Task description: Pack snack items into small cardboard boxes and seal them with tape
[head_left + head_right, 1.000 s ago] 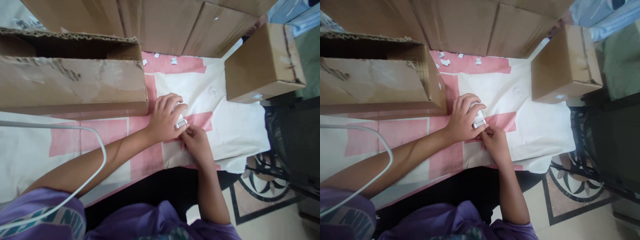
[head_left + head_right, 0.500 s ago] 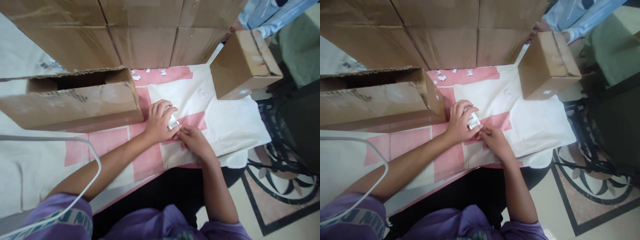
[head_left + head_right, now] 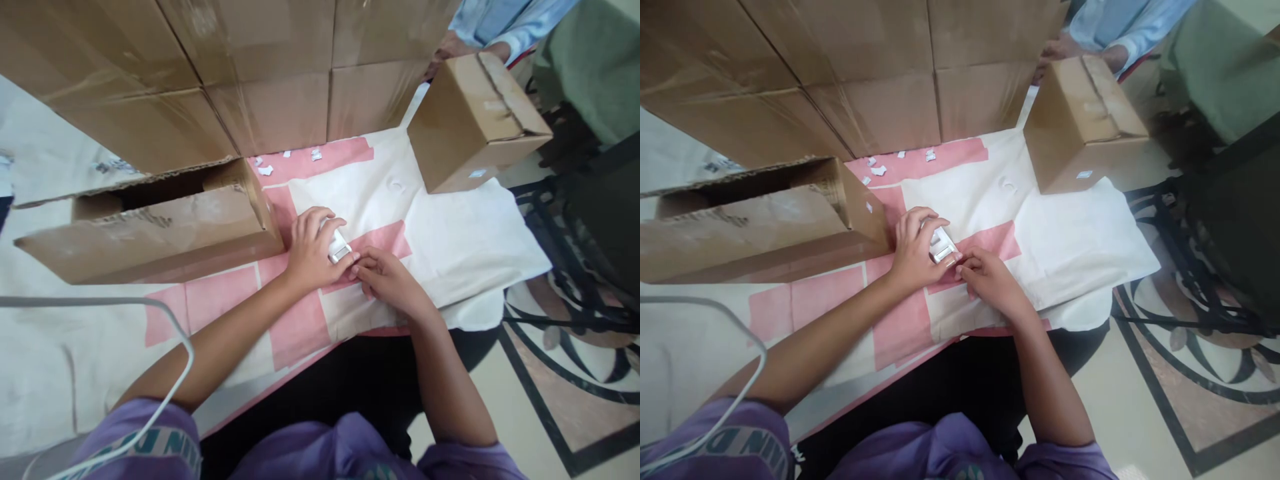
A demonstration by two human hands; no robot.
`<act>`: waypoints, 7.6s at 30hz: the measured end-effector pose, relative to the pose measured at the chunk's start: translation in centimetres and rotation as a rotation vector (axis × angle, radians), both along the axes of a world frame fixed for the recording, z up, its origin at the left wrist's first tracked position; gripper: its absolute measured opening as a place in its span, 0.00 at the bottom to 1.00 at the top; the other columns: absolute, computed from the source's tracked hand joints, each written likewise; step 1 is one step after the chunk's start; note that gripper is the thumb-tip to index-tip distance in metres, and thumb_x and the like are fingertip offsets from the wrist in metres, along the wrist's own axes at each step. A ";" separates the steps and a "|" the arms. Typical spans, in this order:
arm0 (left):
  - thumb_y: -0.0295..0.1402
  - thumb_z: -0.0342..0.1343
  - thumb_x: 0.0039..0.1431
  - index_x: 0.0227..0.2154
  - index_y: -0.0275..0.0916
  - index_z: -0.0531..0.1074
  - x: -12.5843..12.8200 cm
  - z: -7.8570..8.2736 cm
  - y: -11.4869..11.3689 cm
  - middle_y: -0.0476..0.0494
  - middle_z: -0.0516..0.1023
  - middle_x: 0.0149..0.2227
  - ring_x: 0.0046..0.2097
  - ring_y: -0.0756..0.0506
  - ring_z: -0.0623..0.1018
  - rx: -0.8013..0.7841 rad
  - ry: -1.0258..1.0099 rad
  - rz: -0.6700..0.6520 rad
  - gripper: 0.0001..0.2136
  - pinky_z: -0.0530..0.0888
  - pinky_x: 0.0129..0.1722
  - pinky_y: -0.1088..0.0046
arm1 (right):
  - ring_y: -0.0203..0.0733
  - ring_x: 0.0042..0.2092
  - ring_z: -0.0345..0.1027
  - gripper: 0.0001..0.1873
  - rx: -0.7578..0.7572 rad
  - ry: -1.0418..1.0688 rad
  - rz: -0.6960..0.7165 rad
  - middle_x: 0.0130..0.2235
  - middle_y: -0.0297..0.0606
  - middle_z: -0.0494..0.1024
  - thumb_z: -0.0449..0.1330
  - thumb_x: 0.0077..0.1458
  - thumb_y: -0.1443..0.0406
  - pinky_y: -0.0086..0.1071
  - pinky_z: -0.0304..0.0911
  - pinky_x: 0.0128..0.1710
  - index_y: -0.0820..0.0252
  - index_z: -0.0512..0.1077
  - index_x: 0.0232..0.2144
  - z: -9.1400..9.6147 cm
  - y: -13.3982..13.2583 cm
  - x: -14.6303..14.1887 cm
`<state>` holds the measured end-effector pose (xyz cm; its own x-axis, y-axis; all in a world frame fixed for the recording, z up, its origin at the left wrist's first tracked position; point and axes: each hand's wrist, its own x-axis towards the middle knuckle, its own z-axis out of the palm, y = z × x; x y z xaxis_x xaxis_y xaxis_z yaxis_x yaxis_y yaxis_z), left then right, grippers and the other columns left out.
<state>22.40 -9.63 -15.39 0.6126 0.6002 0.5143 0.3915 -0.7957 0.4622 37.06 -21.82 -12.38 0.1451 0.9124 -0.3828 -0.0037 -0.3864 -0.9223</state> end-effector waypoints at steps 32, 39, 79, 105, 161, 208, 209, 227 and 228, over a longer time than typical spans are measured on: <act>0.63 0.47 0.62 0.51 0.42 0.68 -0.3 0.5 0.0 0.35 0.68 0.53 0.56 0.35 0.69 -0.088 -0.024 -0.018 0.29 0.64 0.57 0.54 | 0.36 0.30 0.65 0.11 0.186 0.076 -0.002 0.31 0.32 0.75 0.68 0.56 0.57 0.29 0.57 0.30 0.58 0.76 0.36 -0.3 -0.1 -0.9; 0.61 0.50 0.61 0.51 0.43 0.68 -0.3 0.2 0.1 0.36 0.68 0.54 0.56 0.35 0.69 -0.063 -0.005 -0.002 0.28 0.64 0.57 0.54 | 0.34 0.28 0.57 0.15 0.171 0.056 0.057 0.25 0.30 0.67 0.66 0.59 0.58 0.30 0.50 0.29 0.60 0.72 0.25 0.9 -0.9 -0.1; 0.57 0.59 0.57 0.49 0.42 0.71 0.0 -0.1 0.1 0.36 0.69 0.52 0.56 0.35 0.69 0.017 -0.024 0.018 0.26 0.64 0.57 0.54 | 0.30 0.24 0.41 0.33 0.113 0.102 -0.106 0.20 0.25 0.50 0.68 0.56 0.48 0.32 0.36 0.25 0.58 0.53 0.17 0.4 -0.8 -1.2; 0.56 0.62 0.54 0.53 0.42 0.69 -0.2 -0.3 -0.3 0.33 0.69 0.55 0.61 0.32 0.68 0.073 0.022 0.014 0.29 0.63 0.61 0.52 | 0.29 0.23 0.41 0.36 0.091 0.158 -0.100 0.19 0.25 0.50 0.68 0.55 0.47 0.32 0.36 0.24 0.58 0.50 0.17 0.4 -0.6 -1.4; 0.54 0.50 0.64 0.61 0.45 0.64 -1.4 1.2 -0.4 0.36 0.63 0.63 0.69 0.29 0.56 -0.138 0.010 -0.079 0.28 0.55 0.69 0.42 | 0.30 0.23 0.44 0.27 -0.059 0.033 0.017 0.21 0.27 0.52 0.60 0.64 0.55 0.31 0.44 0.23 0.58 0.52 0.19 0.6 0.5 -0.9; 0.48 0.64 0.58 0.64 0.45 0.51 -1.3 1.2 -0.1 0.30 0.52 0.68 0.69 0.30 0.56 -0.203 0.060 -0.100 0.38 0.58 0.66 0.42 | 0.30 0.23 0.44 0.24 0.004 -0.054 0.002 0.21 0.26 0.52 0.57 0.62 0.60 0.31 0.41 0.23 0.57 0.50 0.19 0.2 0.2 -1.3; 0.48 0.63 0.58 0.64 0.44 0.51 -1.3 1.1 -0.1 0.30 0.52 0.68 0.69 0.30 0.56 -0.200 0.062 -0.099 0.38 0.58 0.66 0.42 | 0.30 0.24 0.45 0.24 0.003 -0.059 0.000 0.21 0.26 0.52 0.57 0.61 0.60 0.31 0.42 0.23 0.57 0.50 0.19 0.2 0.2 -1.3; 0.51 0.67 0.55 0.68 0.48 0.45 -0.8 1.1 -0.3 0.32 0.52 0.68 0.71 0.31 0.53 -0.276 0.012 -0.059 0.46 0.56 0.69 0.45 | 0.31 0.24 0.44 0.23 -0.008 -0.081 0.000 0.21 0.26 0.52 0.58 0.60 0.60 0.32 0.42 0.24 0.56 0.50 0.19 0.1 0.1 -1.4; 0.50 0.67 0.55 0.68 0.48 0.45 -0.8 1.2 -0.3 0.32 0.52 0.68 0.71 0.31 0.53 -0.278 0.014 -0.057 0.46 0.56 0.69 0.45 | 0.31 0.25 0.44 0.23 -0.009 -0.083 0.002 0.21 0.27 0.52 0.58 0.60 0.60 0.32 0.42 0.24 0.56 0.50 0.19 0.1 0.1 -1.4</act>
